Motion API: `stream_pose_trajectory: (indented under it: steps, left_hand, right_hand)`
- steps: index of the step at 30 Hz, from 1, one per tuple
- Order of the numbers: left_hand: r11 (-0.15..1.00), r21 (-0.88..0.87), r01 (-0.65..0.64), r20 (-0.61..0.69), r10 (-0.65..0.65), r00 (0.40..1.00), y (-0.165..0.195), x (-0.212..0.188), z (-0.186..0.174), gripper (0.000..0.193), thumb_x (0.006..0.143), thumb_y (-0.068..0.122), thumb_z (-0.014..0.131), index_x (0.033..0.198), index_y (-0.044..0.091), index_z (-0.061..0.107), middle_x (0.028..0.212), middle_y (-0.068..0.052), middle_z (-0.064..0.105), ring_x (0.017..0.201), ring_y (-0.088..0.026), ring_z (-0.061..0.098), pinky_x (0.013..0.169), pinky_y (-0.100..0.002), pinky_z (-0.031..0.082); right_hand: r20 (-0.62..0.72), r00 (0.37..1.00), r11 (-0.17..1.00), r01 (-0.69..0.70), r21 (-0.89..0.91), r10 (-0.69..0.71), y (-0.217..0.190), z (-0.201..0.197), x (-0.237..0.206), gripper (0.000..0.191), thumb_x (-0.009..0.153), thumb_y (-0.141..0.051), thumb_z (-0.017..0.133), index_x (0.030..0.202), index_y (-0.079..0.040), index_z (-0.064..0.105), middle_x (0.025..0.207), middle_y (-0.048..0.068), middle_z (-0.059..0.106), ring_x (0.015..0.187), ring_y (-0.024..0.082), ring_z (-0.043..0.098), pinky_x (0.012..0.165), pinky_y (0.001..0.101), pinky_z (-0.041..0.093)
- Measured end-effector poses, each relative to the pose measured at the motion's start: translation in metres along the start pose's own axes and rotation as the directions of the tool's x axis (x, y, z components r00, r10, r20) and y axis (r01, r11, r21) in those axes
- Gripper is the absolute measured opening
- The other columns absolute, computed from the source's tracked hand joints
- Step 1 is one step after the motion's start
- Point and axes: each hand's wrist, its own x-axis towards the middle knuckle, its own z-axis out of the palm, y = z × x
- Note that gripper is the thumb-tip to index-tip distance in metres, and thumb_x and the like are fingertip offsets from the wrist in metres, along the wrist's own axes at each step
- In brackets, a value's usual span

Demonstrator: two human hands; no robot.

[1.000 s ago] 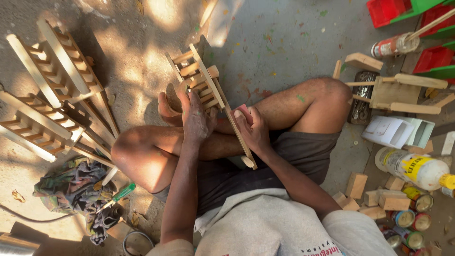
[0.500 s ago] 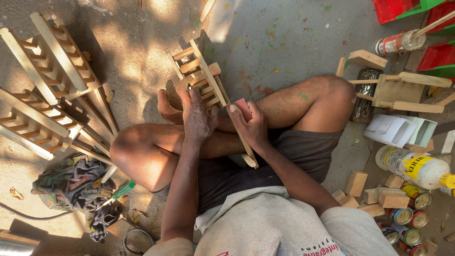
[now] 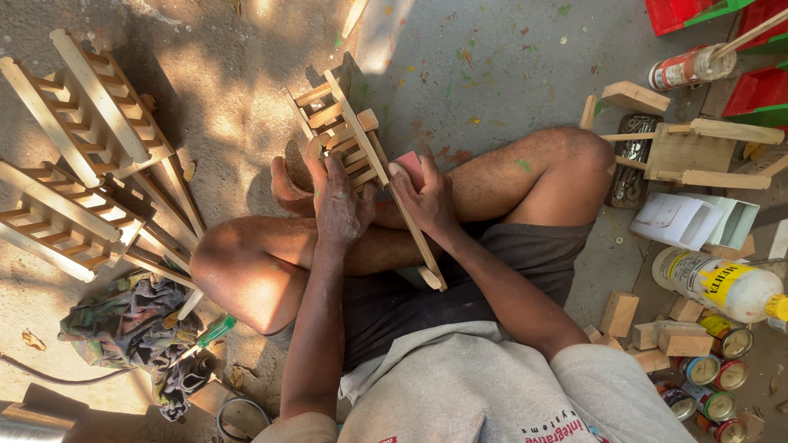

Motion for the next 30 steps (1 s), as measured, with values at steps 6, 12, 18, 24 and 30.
stream_pose_trajectory:
  steps: [6,12,18,24,30]
  left_hand:
    - [0.991,0.111,-0.069,-0.023,0.072,0.997,0.001,0.004,-0.002,0.07,0.078,0.002,0.079,0.132,-0.003,0.034,0.142,-0.03,0.031,0.119,-0.051,0.056,0.086,-0.051,0.058]
    - [0.995,0.094,0.029,0.056,-0.035,0.998,0.0,0.001,-0.002,0.072,0.084,0.005,0.078,0.14,-0.004,0.034,0.141,-0.028,0.037,0.116,-0.048,0.061,0.087,-0.051,0.058]
    - [0.989,0.144,-0.036,0.0,0.037,0.999,-0.001,0.004,-0.003,0.072,0.078,0.006,0.078,0.133,-0.005,0.034,0.142,-0.034,0.032,0.113,-0.054,0.057,0.084,-0.052,0.058]
    - [0.989,0.141,0.037,0.043,-0.043,0.998,0.0,0.003,-0.004,0.068,0.081,0.01,0.079,0.132,-0.004,0.036,0.136,-0.033,0.037,0.111,-0.052,0.059,0.082,-0.053,0.057]
    - [0.987,0.159,0.004,0.027,-0.008,1.0,-0.004,0.002,-0.003,0.068,0.08,0.01,0.078,0.132,-0.004,0.037,0.132,-0.033,0.041,0.11,-0.052,0.058,0.08,-0.053,0.057]
  right_hand:
    - [-0.036,0.992,0.989,0.122,0.089,-0.119,-0.004,0.003,0.003,0.028,0.106,-0.027,0.067,0.095,-0.003,0.058,0.074,0.007,0.063,0.064,0.014,0.065,0.053,0.0326,0.05]
    - [-0.067,0.992,0.993,0.113,0.035,-0.111,-0.002,0.011,0.02,0.031,0.102,-0.026,0.071,0.095,-0.001,0.056,0.079,0.012,0.063,0.068,0.02,0.066,0.057,0.0362,0.051]
    - [-0.024,0.998,0.991,0.069,0.118,-0.066,-0.004,0.01,0.022,0.03,0.101,-0.029,0.068,0.101,-0.001,0.058,0.084,0.014,0.068,0.073,0.024,0.071,0.062,0.0401,0.055]
    - [-0.045,0.997,0.995,0.058,0.086,-0.055,-0.009,0.021,0.058,0.035,0.102,-0.032,0.07,0.096,0.0,0.057,0.081,0.015,0.066,0.072,0.024,0.067,0.064,0.0415,0.052]
    - [0.033,0.999,0.996,-0.005,0.092,0.002,0.006,0.011,0.031,0.036,0.099,-0.035,0.07,0.092,-0.002,0.059,0.079,0.013,0.065,0.072,0.02,0.065,0.062,0.0389,0.052]
